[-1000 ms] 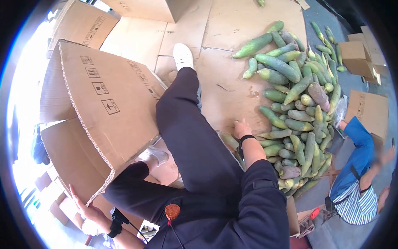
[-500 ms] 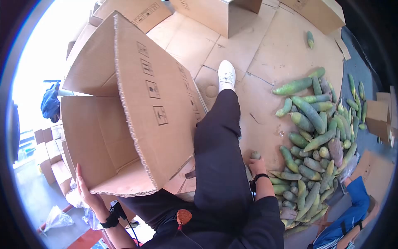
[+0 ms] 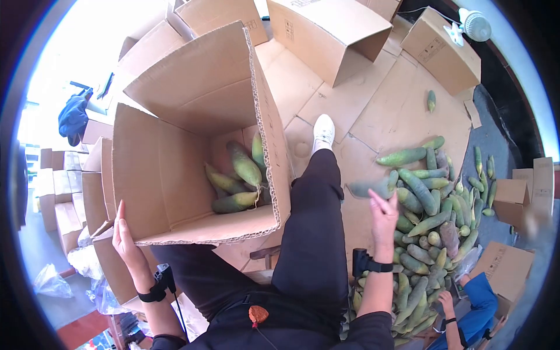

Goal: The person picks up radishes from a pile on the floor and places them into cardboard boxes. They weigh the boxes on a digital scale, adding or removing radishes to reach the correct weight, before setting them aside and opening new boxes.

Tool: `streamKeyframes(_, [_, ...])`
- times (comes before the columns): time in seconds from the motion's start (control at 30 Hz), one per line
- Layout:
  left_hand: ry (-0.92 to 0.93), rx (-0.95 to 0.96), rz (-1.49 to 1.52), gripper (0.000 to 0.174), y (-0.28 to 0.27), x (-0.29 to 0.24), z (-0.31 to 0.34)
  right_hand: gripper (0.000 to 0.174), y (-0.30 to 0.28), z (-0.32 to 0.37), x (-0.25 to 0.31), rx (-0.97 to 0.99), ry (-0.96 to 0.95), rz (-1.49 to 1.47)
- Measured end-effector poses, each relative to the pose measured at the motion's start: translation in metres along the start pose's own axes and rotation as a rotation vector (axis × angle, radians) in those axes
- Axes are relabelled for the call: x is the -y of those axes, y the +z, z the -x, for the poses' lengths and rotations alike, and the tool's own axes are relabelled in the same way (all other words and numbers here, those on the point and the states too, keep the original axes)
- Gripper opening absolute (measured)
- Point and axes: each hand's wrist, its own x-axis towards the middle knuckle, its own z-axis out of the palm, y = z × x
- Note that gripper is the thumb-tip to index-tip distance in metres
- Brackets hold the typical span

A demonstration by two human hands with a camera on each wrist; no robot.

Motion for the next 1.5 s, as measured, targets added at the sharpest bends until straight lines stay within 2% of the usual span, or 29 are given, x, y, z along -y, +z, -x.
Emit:
streamKeyframes(0.07, [-0.025,0.002,0.055,0.040,0.002,-0.004,0.001,0.023,-0.014,-0.016,0.068,0.037,-0.122,0.040])
streamKeyframes(0.13, [0.021,-0.005,0.016,0.039,-0.001,0.001,0.000,0.023,-0.021,-0.020,0.129,-0.018,-0.287,-0.058])
streamKeyframes(0.2, [0.065,-0.006,-0.024,0.039,-0.002,0.004,-0.001,0.024,-0.023,-0.029,0.175,-0.008,-0.542,-0.239])
streamKeyframes(0.23, [0.067,-0.008,-0.021,0.039,-0.002,0.004,-0.001,0.024,-0.021,-0.032,0.199,-0.013,-0.551,-0.232])
streamKeyframes(0.3, [0.073,-0.007,-0.012,0.039,-0.002,0.007,-0.002,0.025,-0.008,-0.035,0.242,0.151,-0.804,-0.498])
streamKeyframes(0.37, [0.079,0.002,-0.014,0.039,-0.004,0.011,-0.003,0.024,0.003,-0.032,0.265,0.282,-0.792,-0.448])
streamKeyframes(0.43, [0.082,0.005,0.002,0.039,-0.005,0.012,-0.003,0.023,0.027,-0.031,0.297,0.490,-0.868,-0.318])
streamKeyframes(0.5, [0.065,-0.004,0.047,0.038,-0.004,0.015,-0.002,0.023,0.057,-0.028,0.305,0.632,-0.772,-0.319])
streamKeyframes(0.53, [0.048,0.000,0.084,0.038,-0.005,0.019,-0.003,0.025,0.077,-0.028,0.306,0.560,-0.908,-0.313])
streamKeyframes(0.57, [0.037,0.008,0.092,0.038,-0.008,0.025,-0.005,0.024,0.097,-0.028,0.301,0.558,-0.896,-0.386])
streamKeyframes(0.67, [0.014,0.050,0.102,0.040,-0.008,0.018,-0.004,0.011,0.131,-0.032,0.287,0.458,-1.105,-0.131])
streamKeyframes(0.73, [0.030,0.051,0.024,0.041,-0.006,0.010,-0.002,0.010,0.130,-0.024,0.284,0.408,-1.105,-0.096])
streamKeyframes(0.87, [0.033,0.052,-0.070,0.044,-0.003,0.000,0.001,0.013,0.095,-0.032,0.274,0.347,-0.985,-0.183])
streamKeyframes(0.93, [0.038,0.069,-0.116,0.045,-0.001,-0.004,0.002,0.015,0.070,-0.037,0.252,0.325,-0.770,-0.181])
streamKeyframes(1.0, [0.005,0.049,-0.026,0.045,0.000,-0.001,0.002,0.017,0.038,-0.043,0.222,0.323,-0.511,-0.178])
streamKeyframes(1.07, [0.007,0.050,-0.021,0.045,0.001,0.001,0.001,0.019,0.010,-0.049,0.175,0.216,-0.434,-0.079])
streamKeyframes(1.17, [0.026,0.048,-0.043,0.046,-0.001,0.003,0.001,0.021,-0.031,-0.039,0.106,0.160,-0.070,0.079])
streamKeyframes(1.27, [0.045,0.044,-0.077,0.047,-0.001,0.005,0.000,0.022,-0.060,-0.016,-0.002,0.103,0.221,0.125])
streamKeyframes(1.4, [0.027,0.035,-0.051,0.047,0.001,0.001,0.001,0.020,-0.078,0.052,-0.143,0.033,0.522,0.325])
streamKeyframes(1.5, [0.029,0.026,-0.072,0.047,0.000,0.002,0.001,0.020,-0.080,0.105,-0.197,0.072,0.731,0.422])
